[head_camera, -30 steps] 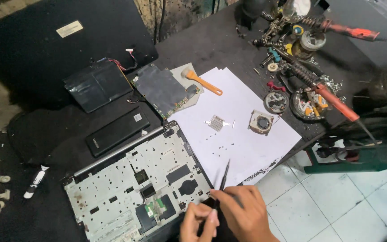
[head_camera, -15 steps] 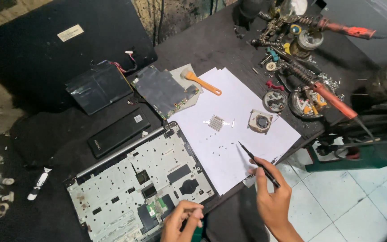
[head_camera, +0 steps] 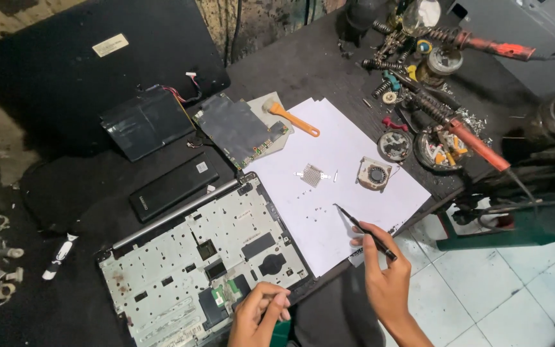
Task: Disassembling a laptop to repair internal components, specifically focusing on the screen hinges and chassis separation.
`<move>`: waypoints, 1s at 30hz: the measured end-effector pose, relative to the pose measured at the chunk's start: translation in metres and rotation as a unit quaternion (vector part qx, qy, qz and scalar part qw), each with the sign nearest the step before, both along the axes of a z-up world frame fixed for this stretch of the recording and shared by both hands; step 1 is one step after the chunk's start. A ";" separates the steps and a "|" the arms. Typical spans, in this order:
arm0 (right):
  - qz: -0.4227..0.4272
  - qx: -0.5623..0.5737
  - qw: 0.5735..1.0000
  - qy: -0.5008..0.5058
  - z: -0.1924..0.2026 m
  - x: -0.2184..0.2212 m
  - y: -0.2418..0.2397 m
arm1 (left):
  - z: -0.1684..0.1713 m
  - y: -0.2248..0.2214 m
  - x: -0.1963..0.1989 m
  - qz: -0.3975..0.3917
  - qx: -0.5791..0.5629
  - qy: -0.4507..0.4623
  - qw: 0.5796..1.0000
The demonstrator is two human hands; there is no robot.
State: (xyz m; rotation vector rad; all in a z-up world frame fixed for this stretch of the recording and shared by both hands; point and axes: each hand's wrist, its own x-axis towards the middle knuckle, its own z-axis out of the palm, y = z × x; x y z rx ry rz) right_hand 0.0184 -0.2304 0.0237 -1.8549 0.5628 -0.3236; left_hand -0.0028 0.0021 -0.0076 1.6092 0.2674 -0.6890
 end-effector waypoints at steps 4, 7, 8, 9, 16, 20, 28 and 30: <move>-0.011 0.012 1.000 -0.006 0.005 -0.003 0.002 | 0.011 -0.002 0.003 0.008 0.006 -0.001 1.000; -0.021 0.042 0.999 -0.016 0.015 -0.009 0.004 | 0.022 -0.004 0.006 -0.017 0.005 -0.002 1.000; -0.025 0.062 0.998 -0.018 0.019 -0.011 0.005 | 0.026 -0.005 0.007 -0.034 0.000 0.000 0.999; -0.020 0.063 0.998 -0.019 0.021 -0.014 0.006 | 0.036 -0.010 0.011 -0.029 0.000 -0.001 1.000; 0.002 0.118 0.992 -0.042 0.036 -0.046 0.030 | 0.089 -0.028 0.024 0.114 -0.043 -0.014 0.993; 0.046 0.160 0.978 -0.123 0.026 -0.060 0.041 | 0.091 -0.020 0.015 0.176 -0.038 -0.096 0.979; 0.146 0.109 0.969 -0.169 0.041 -0.047 0.059 | 0.079 0.014 -0.002 0.165 0.030 -0.302 0.938; 0.182 0.094 0.960 -0.191 0.046 -0.042 0.061 | 0.080 0.024 -0.007 0.148 0.061 -0.352 0.922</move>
